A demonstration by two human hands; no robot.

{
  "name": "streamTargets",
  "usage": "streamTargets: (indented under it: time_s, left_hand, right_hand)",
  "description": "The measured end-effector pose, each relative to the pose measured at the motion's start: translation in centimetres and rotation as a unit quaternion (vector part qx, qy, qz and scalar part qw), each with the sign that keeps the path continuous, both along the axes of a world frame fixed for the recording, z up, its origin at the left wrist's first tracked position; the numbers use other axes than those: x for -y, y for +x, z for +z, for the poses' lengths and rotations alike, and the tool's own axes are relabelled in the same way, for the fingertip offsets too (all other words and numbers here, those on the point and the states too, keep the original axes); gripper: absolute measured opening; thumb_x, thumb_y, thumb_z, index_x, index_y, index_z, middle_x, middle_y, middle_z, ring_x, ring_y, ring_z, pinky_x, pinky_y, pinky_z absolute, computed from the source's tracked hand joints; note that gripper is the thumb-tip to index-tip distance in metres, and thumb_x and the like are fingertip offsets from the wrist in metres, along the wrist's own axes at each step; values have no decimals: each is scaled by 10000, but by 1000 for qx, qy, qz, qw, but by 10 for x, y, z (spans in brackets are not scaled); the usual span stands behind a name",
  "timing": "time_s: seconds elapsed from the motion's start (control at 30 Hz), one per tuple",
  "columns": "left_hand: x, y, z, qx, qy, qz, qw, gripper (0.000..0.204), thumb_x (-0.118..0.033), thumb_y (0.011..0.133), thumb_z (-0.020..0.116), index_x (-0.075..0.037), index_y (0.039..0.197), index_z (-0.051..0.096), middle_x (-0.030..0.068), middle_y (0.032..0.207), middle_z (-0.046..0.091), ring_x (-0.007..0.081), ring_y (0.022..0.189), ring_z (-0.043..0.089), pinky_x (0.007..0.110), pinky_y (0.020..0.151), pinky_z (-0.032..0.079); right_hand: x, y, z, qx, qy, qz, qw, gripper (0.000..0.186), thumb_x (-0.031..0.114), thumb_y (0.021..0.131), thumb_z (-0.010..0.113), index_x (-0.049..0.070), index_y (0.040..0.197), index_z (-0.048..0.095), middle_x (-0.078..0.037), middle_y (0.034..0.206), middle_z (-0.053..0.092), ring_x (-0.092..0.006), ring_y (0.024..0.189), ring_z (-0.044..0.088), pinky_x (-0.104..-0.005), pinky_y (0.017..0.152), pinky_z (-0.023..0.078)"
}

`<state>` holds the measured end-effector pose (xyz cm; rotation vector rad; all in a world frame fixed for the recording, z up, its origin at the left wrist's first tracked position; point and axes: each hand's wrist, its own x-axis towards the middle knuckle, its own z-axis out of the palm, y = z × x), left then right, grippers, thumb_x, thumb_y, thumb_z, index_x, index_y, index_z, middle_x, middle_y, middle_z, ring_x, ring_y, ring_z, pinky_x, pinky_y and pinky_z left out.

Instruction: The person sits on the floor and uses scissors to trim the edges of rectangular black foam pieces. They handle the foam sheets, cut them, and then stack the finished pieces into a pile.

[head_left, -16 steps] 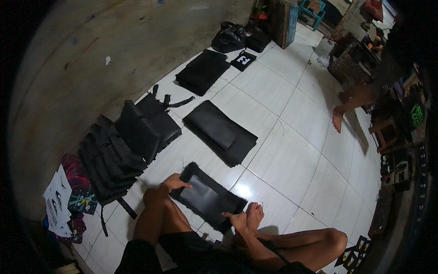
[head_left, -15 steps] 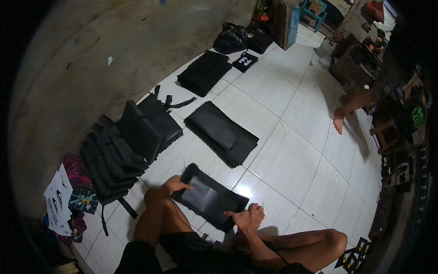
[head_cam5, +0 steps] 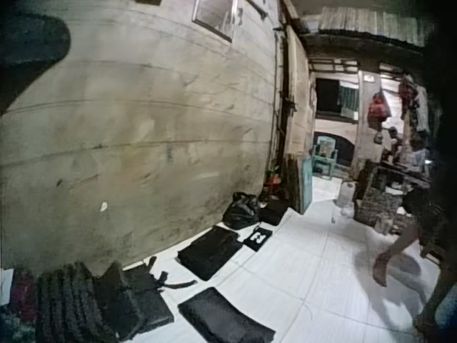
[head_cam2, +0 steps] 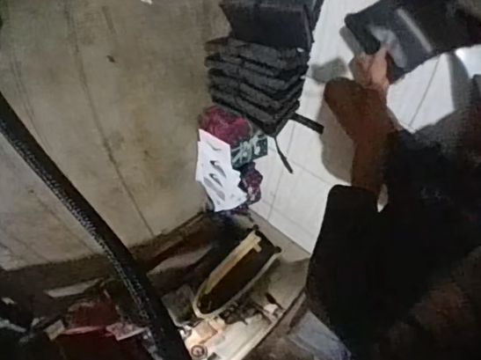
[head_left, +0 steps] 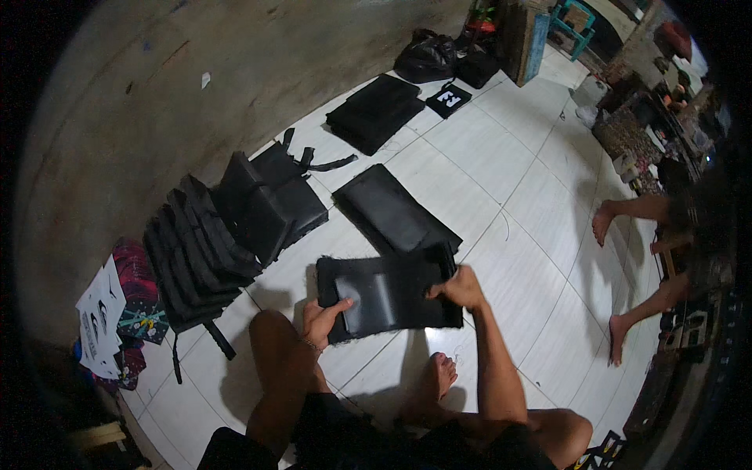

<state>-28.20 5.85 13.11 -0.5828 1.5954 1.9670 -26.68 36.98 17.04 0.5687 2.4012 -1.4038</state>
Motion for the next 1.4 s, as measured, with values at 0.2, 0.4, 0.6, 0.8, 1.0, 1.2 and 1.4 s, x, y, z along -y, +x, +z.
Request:
streamTargets:
  time_s: [0.2,0.4,0.6,0.8,1.0,1.2,1.4]
  left_hand:
    - [-61,-38,14,-44,14,163,986,338,-130,731,803,20,996,656,94,968,670,172,831,621,298,744,498]
    - [-121,-101,-22,-37,-11,266,963,405,-188,708,831,19,1001,642,99,992,660,194,865,608,305,788,477]
    - [-114,-120,-91,21,-51,142,988,488,-258,789,766,36,1140,598,120,1128,622,213,1005,566,345,885,437]
    - [-99,-109,-131,-38,-31,106,993,678,-346,804,728,27,1307,466,126,1252,538,233,1113,512,339,987,365]
    - [-95,-114,-142,62,136,188,971,685,-375,856,668,40,1337,411,123,1326,481,234,1226,439,321,1063,290]
    - [-76,-107,-164,92,90,236,963,448,-344,912,604,-57,1243,512,41,1165,564,178,1038,544,328,907,423]
    - [-80,-97,-139,58,60,221,972,342,-311,888,652,-41,1080,568,6,907,588,140,807,564,287,777,473]
  right_hand:
    - [-47,-144,28,-59,18,163,985,263,145,490,824,10,682,706,-58,650,663,-149,577,605,-304,578,498]
    - [-89,-268,5,34,44,216,975,250,63,540,795,10,770,711,-68,722,687,-171,696,643,-296,626,508]
    - [-99,-302,-69,196,3,172,965,439,157,575,796,-29,951,667,-93,894,677,-199,822,613,-296,842,462]
    - [-134,-308,-117,225,-209,213,928,693,162,576,825,-66,1166,540,-154,1006,653,-249,916,623,-332,865,492]
    - [-132,-307,-113,190,-215,221,932,828,227,579,869,-102,1224,466,-171,1120,614,-259,991,611,-343,929,476]
    - [-136,-300,-116,178,-240,166,940,947,480,669,811,-130,1274,412,-213,1154,592,-277,1048,597,-360,914,494]
    - [-122,-296,-126,120,-105,87,983,768,594,885,507,-103,1208,526,-218,1128,614,-290,963,633,-376,862,501]
